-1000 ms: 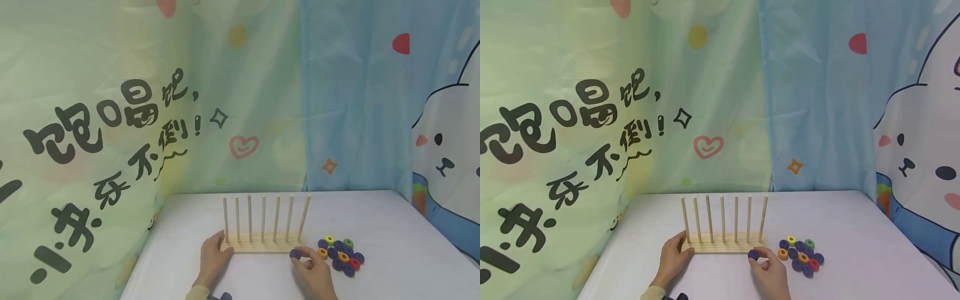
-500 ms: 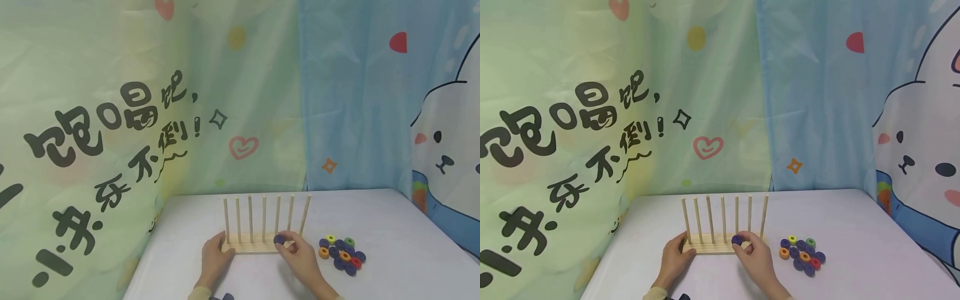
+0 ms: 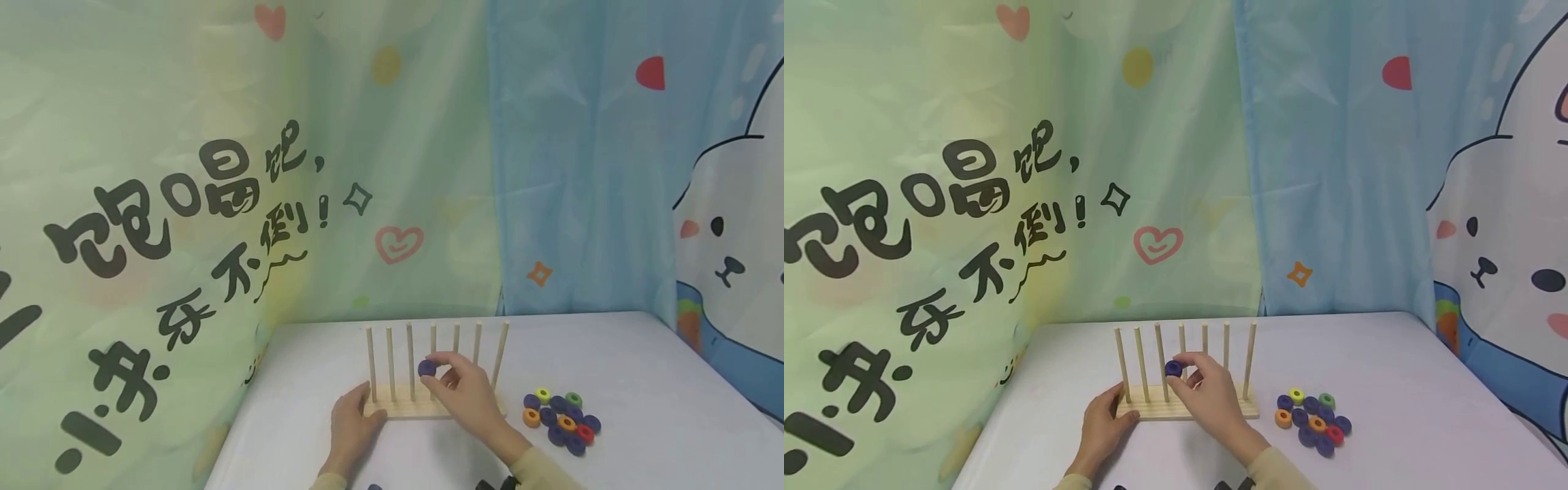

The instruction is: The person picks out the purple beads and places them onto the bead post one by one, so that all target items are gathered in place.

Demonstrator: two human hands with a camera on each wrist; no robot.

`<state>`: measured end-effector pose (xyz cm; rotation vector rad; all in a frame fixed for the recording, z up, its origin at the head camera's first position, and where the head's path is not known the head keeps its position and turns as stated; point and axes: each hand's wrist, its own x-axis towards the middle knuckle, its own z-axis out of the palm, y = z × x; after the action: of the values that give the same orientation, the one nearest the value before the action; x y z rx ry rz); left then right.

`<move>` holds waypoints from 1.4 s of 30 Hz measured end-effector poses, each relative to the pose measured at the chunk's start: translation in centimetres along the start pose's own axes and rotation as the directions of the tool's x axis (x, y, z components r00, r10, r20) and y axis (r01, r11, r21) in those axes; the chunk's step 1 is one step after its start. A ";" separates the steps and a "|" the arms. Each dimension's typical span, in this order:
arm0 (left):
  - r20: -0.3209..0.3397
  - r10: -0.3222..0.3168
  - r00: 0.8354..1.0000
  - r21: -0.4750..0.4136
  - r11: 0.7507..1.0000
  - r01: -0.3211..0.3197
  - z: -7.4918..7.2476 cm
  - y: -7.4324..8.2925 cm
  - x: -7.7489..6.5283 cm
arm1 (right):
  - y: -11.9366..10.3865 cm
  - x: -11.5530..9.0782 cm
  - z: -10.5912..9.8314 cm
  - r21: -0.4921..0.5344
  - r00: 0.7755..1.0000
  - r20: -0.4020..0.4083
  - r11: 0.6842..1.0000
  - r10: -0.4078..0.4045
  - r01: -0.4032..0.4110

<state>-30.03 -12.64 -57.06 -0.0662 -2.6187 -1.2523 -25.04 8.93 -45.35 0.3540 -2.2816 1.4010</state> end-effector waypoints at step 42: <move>0.017 0.022 1.000 0.056 0.998 -0.023 0.1 -0.3 0.0 | -5.7 7.6 4.7 0.003 0.996 0.086 0.999 -0.038 0.038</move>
<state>-30.11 -12.72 -57.35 -0.0968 -2.6581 -1.1745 -30.30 2.22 -39.07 0.4644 -2.3296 1.3937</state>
